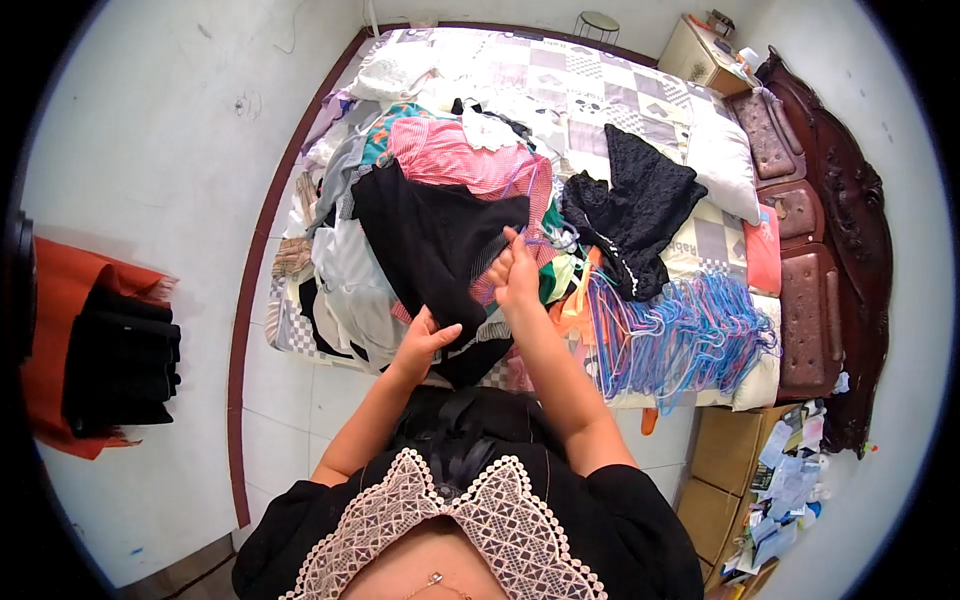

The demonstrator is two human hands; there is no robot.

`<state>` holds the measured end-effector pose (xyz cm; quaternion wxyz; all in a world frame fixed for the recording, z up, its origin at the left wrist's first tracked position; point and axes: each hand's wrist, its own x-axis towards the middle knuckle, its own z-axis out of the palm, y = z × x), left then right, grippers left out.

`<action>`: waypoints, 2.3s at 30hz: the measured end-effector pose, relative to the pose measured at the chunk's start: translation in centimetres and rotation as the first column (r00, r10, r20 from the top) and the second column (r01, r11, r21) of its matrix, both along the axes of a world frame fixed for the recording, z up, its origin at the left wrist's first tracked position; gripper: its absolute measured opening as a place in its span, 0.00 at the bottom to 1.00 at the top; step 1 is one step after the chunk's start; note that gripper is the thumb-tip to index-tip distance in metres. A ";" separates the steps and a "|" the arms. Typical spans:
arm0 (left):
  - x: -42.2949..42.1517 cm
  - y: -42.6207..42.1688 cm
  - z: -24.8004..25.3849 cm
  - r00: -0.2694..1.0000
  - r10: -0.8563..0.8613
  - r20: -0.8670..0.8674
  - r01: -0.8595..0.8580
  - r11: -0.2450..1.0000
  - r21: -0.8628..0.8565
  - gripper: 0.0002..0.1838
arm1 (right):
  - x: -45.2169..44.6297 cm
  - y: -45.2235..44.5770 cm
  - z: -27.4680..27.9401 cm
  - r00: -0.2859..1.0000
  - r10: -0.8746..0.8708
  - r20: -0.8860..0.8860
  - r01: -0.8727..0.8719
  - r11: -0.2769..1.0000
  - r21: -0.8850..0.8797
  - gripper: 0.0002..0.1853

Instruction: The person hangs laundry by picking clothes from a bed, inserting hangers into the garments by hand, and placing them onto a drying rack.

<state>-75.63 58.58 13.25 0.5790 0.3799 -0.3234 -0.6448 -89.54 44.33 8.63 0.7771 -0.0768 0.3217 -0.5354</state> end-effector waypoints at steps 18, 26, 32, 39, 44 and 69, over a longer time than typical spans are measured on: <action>1.7 -0.3 -0.3 0.998 -0.018 0.066 0.009 0.990 0.140 0.08 | -4.7 -3.4 0.8 0.974 -0.167 0.153 0.140 0.975 0.172 0.15; -0.6 0.1 1.3 0.966 0.153 -0.207 -0.129 0.984 0.125 0.15 | -0.1 1.5 0.6 0.981 -0.164 -0.104 0.171 0.983 0.071 0.15; 1.9 -0.2 -2.4 1.000 -0.023 0.016 0.020 0.988 0.153 0.18 | -4.6 3.8 1.3 0.996 0.070 -0.057 -0.065 0.994 0.094 0.14; 2.9 -3.2 0.4 0.547 0.264 0.795 -0.143 0.964 -0.222 0.11 | -13.8 4.4 14.8 0.831 0.247 -0.498 -0.353 0.927 -0.129 0.13; -0.2 -9.1 5.2 0.183 0.543 0.820 0.121 0.815 -0.566 0.36 | -17.6 7.0 26.8 0.188 -0.095 -0.978 -0.515 0.838 -0.180 0.16; -7.3 -12.5 13.5 0.787 0.338 0.516 -0.025 0.853 -0.522 0.06 | -19.1 9.1 25.5 0.505 -0.385 -0.773 -0.184 0.827 -0.532 0.17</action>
